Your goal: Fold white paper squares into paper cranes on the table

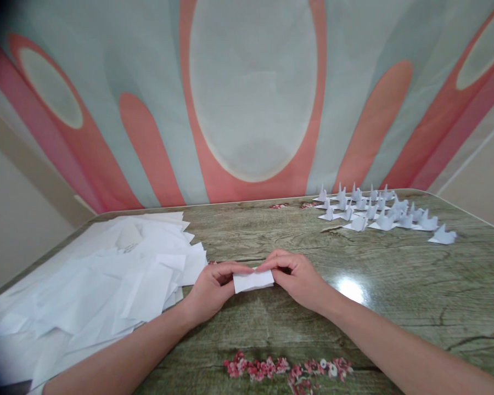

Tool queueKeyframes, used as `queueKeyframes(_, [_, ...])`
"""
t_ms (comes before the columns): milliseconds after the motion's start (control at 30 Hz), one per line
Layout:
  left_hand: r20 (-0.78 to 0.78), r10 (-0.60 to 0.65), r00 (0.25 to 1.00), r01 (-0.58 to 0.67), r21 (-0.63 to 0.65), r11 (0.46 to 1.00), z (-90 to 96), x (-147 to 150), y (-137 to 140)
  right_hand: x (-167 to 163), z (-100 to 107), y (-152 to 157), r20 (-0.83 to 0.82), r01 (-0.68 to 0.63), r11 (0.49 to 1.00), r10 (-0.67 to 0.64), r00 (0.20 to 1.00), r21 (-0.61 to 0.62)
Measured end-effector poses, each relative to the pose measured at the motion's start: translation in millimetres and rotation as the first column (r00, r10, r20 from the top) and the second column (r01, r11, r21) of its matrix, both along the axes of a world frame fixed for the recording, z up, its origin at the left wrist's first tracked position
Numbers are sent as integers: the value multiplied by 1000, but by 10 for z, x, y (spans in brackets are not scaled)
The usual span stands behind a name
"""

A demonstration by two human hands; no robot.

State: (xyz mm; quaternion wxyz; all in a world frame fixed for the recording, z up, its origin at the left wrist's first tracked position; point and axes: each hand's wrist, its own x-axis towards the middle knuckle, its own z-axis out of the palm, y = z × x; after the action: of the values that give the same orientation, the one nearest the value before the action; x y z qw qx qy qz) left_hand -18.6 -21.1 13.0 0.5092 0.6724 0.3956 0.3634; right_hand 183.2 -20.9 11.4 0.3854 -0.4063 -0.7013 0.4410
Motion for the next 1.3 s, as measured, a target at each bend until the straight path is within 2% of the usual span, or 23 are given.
queueKeyframes(200, [-100,24,995,-16,87,996,48,-33,12,15,-22,15,33,20,999,-21,999,40])
queueKeyframes(367, [-149,11,989,-3,52,999,175,-44,-17,20,-28,8,38,5,998,-8,999,67])
queueKeyframes(533, [-176,101,979,-95,40,995,68,-15,-4,22,-11,-6,59,-10,996,5,998,94])
queueKeyframes(700, [-196,77,978,-54,116,992,5,-13,7,-27,15,-42,114,30,992,-44,993,119])
queueKeyframes(833, [-260,20,965,12,121,993,56,-6,-34,-70,-1,-81,136,80,995,-88,987,58])
queueKeyframes(900, [-218,29,975,-11,87,996,47,2,-45,-84,-3,-91,128,76,997,-77,989,15])
queueKeyframes(1000, [-7,78,997,-78,10,997,1,16,-36,-95,17,-98,131,33,998,-27,991,-44])
queueKeyframes(1100, [184,138,973,-128,-62,990,-25,32,-15,-103,54,-116,153,-8,996,22,988,-93])
queueKeyframes(1200, [261,184,948,-164,-95,982,-10,51,-9,-131,78,-154,132,-37,987,58,990,-159])
queueKeyframes(1300, [276,209,938,-197,-72,978,17,66,-23,-178,77,-193,49,-61,948,80,996,-312])
